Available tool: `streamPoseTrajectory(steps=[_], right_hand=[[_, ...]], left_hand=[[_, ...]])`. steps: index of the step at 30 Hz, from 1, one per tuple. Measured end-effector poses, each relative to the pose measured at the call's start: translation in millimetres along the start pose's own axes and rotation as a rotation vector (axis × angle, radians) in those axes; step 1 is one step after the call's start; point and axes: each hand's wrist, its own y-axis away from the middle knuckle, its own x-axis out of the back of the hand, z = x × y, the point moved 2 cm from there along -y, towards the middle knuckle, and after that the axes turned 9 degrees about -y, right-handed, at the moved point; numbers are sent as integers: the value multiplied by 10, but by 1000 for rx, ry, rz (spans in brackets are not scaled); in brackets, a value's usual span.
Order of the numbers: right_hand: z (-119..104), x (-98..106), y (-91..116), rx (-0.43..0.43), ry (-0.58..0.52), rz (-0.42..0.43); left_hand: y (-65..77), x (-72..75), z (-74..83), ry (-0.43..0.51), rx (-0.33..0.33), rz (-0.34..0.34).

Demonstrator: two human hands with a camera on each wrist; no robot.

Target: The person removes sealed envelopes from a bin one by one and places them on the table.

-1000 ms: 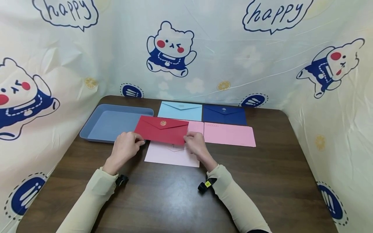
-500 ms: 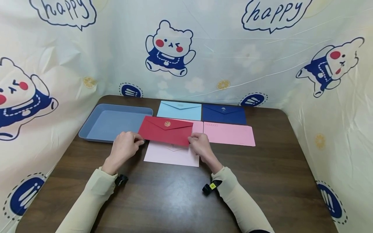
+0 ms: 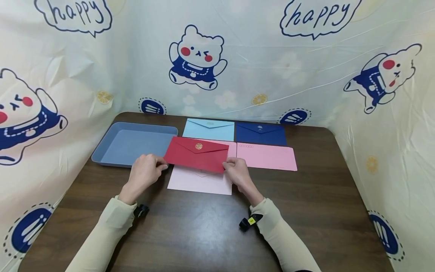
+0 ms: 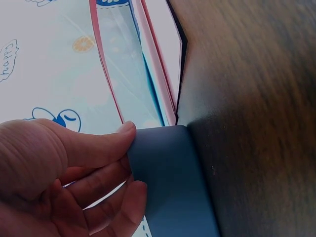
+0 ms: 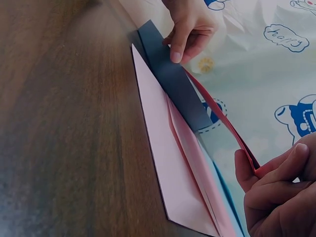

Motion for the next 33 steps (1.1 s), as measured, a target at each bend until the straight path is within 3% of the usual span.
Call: streamPoseTrajectory(steps=[33], right_hand=[[70,191,170,-36,-51,-27]], left_hand=[[-11,2,11,-11,0,-9]])
